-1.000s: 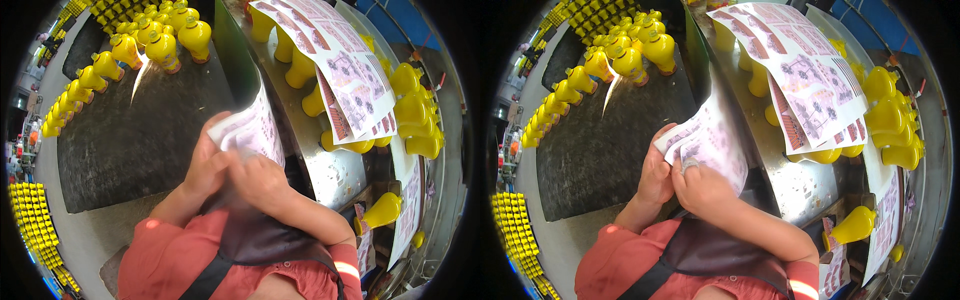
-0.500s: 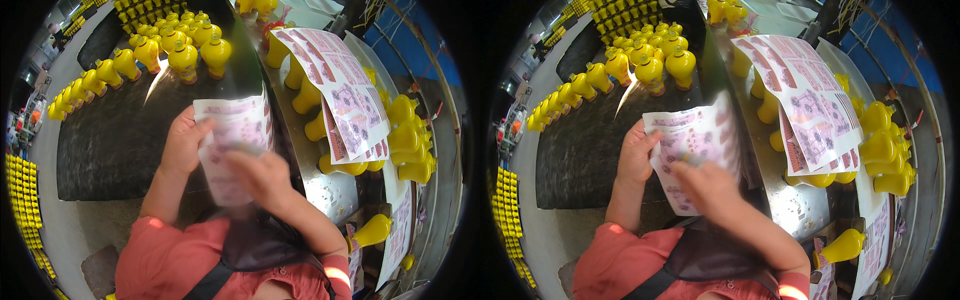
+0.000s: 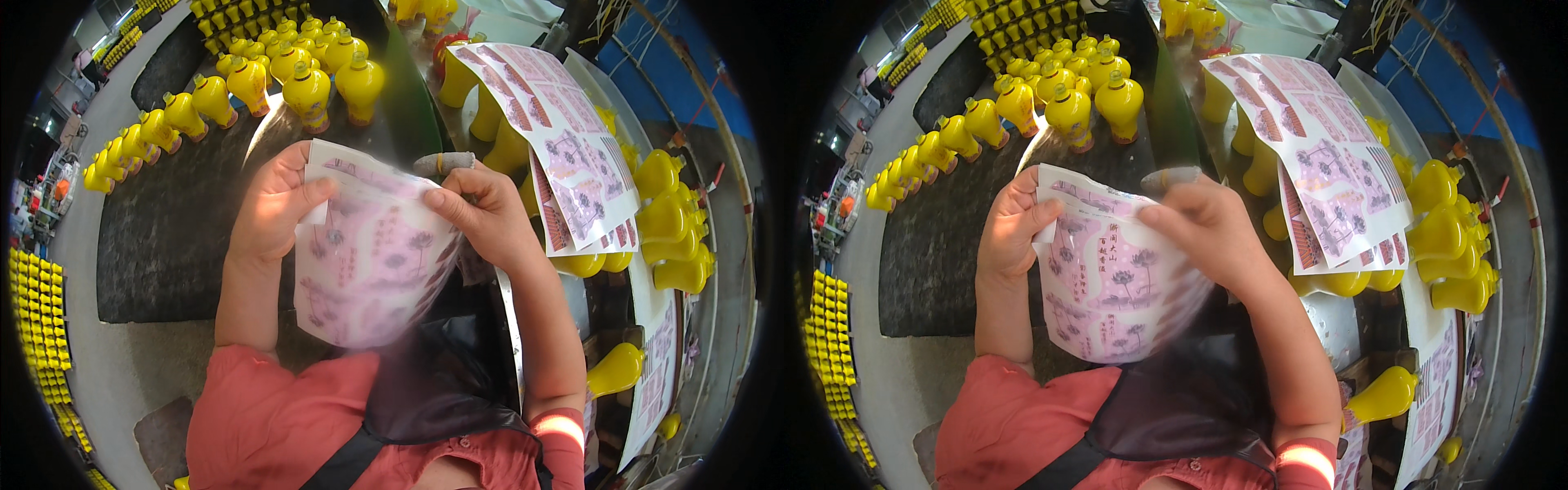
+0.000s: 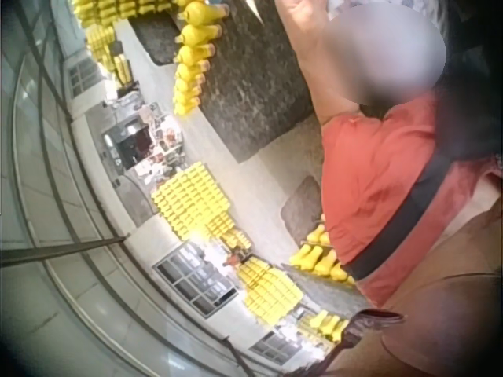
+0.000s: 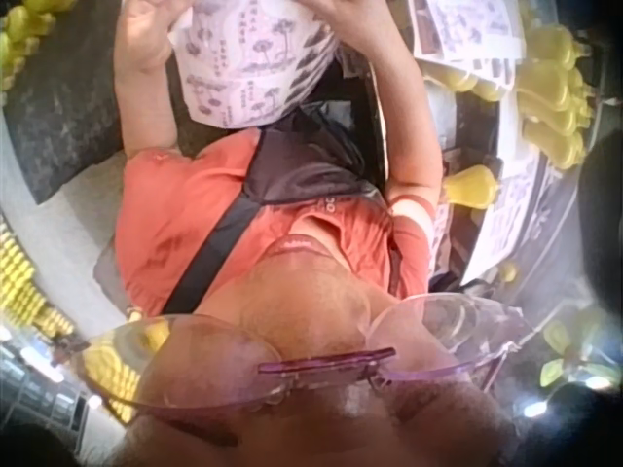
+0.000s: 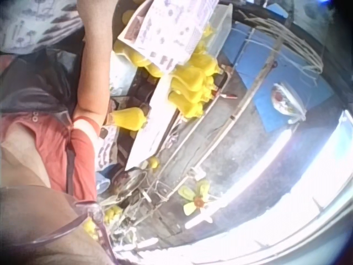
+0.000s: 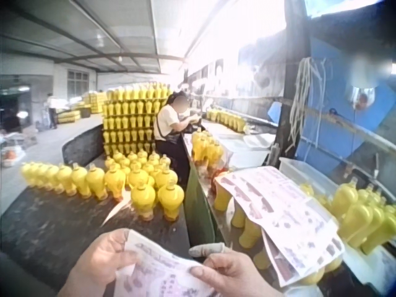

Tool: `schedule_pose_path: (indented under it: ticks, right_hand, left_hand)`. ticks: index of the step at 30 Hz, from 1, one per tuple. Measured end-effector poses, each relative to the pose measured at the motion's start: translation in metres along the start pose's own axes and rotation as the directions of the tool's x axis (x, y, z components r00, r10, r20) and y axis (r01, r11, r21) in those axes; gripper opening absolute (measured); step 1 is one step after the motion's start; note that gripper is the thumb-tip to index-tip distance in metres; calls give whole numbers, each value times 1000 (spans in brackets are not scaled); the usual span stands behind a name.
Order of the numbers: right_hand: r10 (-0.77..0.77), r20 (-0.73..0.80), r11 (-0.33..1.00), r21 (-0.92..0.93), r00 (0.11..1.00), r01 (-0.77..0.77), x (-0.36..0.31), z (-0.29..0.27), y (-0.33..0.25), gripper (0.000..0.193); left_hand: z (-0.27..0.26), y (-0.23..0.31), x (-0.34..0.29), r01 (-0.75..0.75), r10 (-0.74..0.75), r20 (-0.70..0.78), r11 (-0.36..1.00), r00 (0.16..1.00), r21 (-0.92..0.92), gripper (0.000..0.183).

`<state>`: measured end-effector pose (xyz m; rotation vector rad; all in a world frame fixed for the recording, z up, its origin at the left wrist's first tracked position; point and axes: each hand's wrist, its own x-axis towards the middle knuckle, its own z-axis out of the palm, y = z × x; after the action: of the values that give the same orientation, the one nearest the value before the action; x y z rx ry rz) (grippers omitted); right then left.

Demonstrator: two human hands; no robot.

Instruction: The person applies a decorative label to a yellow plastic bottle, smooths it, and then applies a smaller label to the bottle's neck. They then place the finished bottle on a shelf with other similar bottles.

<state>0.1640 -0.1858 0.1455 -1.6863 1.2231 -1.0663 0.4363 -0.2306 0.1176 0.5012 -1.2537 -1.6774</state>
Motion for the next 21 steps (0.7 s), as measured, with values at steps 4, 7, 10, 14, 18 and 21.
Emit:
schedule_pose_path:
  ticks: [4,7,10,14,18,21]
  right_hand:
    - [71,14,995,-75,997,-70,-3,-3,-7,34]
    - [169,3,985,-36,986,-169,-2,-3,-7,31]
    - [168,8,984,-66,986,-167,0,0,-4,28]
    - [235,38,972,-35,971,-234,3,1,-1,26]
    - [334,27,942,-6,942,-334,9,1,1,27]
    - [392,17,919,-58,920,-390,14,3,5,31]
  left_hand:
    - [0,-1,0,-5,6,-21,998,1000,60,40]
    - [-1,-3,2,17,-15,-46,999,999,45,43]
    - [-3,-4,2,39,-37,-66,999,997,31,45]
    - [-7,-9,4,72,-66,-103,996,992,59,46]
    - [-9,-13,4,73,-61,-145,994,988,76,46]
    - [-12,-16,5,83,-71,-147,993,987,79,47]
